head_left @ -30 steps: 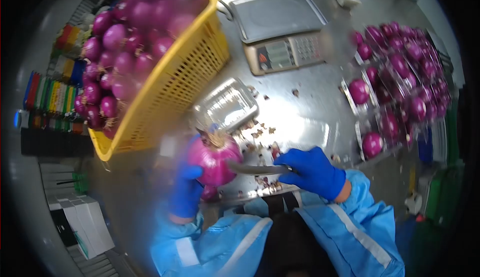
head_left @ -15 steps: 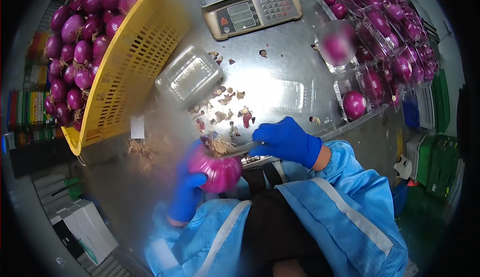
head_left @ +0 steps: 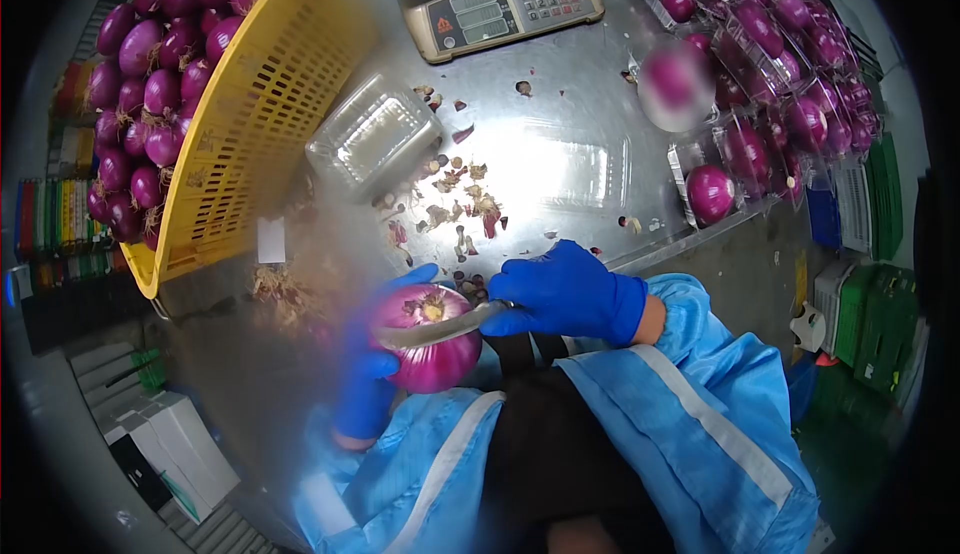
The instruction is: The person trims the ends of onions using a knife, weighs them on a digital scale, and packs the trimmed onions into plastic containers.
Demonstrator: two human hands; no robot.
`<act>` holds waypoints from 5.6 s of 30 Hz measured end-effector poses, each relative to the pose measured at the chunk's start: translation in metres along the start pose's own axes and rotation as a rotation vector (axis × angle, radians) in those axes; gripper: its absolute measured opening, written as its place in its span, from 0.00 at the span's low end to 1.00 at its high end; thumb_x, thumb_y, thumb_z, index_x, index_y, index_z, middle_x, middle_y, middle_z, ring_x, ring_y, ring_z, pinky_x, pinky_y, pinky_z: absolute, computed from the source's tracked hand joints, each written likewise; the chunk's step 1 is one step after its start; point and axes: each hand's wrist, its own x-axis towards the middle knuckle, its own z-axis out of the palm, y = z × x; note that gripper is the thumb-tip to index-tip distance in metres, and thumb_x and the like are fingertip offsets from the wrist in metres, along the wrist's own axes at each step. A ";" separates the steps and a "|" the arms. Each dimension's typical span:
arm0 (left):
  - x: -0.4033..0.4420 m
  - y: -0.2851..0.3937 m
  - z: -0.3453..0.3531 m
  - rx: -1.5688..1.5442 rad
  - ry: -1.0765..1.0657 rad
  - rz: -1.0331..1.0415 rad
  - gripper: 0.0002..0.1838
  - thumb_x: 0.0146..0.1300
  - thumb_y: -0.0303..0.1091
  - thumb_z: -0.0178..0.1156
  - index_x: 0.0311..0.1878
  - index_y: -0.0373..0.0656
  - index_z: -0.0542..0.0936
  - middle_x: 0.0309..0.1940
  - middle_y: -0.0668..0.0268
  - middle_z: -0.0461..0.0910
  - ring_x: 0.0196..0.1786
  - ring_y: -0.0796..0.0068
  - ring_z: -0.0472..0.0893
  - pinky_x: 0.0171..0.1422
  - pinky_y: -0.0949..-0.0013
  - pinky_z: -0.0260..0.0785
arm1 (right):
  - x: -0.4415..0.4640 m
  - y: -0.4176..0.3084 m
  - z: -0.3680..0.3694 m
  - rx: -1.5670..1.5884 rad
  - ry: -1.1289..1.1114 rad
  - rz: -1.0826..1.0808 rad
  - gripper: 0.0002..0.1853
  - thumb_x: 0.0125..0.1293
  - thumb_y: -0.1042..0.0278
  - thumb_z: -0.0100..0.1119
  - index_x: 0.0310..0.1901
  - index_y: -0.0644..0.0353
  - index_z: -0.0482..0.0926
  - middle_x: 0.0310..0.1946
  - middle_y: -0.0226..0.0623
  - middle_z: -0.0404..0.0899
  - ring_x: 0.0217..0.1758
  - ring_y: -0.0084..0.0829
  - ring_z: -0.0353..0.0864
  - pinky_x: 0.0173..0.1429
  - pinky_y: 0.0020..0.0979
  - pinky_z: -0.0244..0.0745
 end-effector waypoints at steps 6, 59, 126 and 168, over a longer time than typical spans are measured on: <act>-0.017 -0.011 -0.004 -0.146 0.014 -0.167 0.59 0.45 0.72 0.63 0.68 0.29 0.61 0.64 0.43 0.67 0.64 0.52 0.72 0.70 0.52 0.66 | 0.000 0.000 -0.005 0.043 0.023 -0.092 0.17 0.63 0.42 0.57 0.37 0.47 0.80 0.24 0.31 0.74 0.22 0.33 0.78 0.25 0.33 0.70; 0.027 -0.031 0.020 -0.509 0.350 0.599 0.46 0.51 0.47 0.70 0.71 0.42 0.60 0.65 0.51 0.66 0.66 0.46 0.68 0.69 0.45 0.66 | -0.001 0.016 0.064 0.540 0.298 0.318 0.21 0.65 0.55 0.62 0.55 0.57 0.75 0.36 0.37 0.81 0.28 0.30 0.78 0.34 0.32 0.74; 0.485 0.097 0.045 0.926 0.400 0.918 0.46 0.43 0.37 0.79 0.65 0.36 0.65 0.61 0.56 0.68 0.61 0.63 0.71 0.65 0.66 0.67 | -0.008 0.063 0.085 0.742 0.093 0.571 0.18 0.65 0.47 0.57 0.42 0.54 0.77 0.33 0.47 0.80 0.37 0.53 0.80 0.42 0.45 0.74; 0.252 -0.078 0.084 1.589 -0.367 0.666 0.48 0.44 0.45 0.74 0.70 0.46 0.65 0.66 0.48 0.63 0.70 0.46 0.60 0.72 0.50 0.56 | -0.097 0.136 0.023 0.203 0.775 1.089 0.16 0.59 0.54 0.64 0.32 0.60 0.76 0.24 0.45 0.77 0.28 0.47 0.79 0.35 0.40 0.73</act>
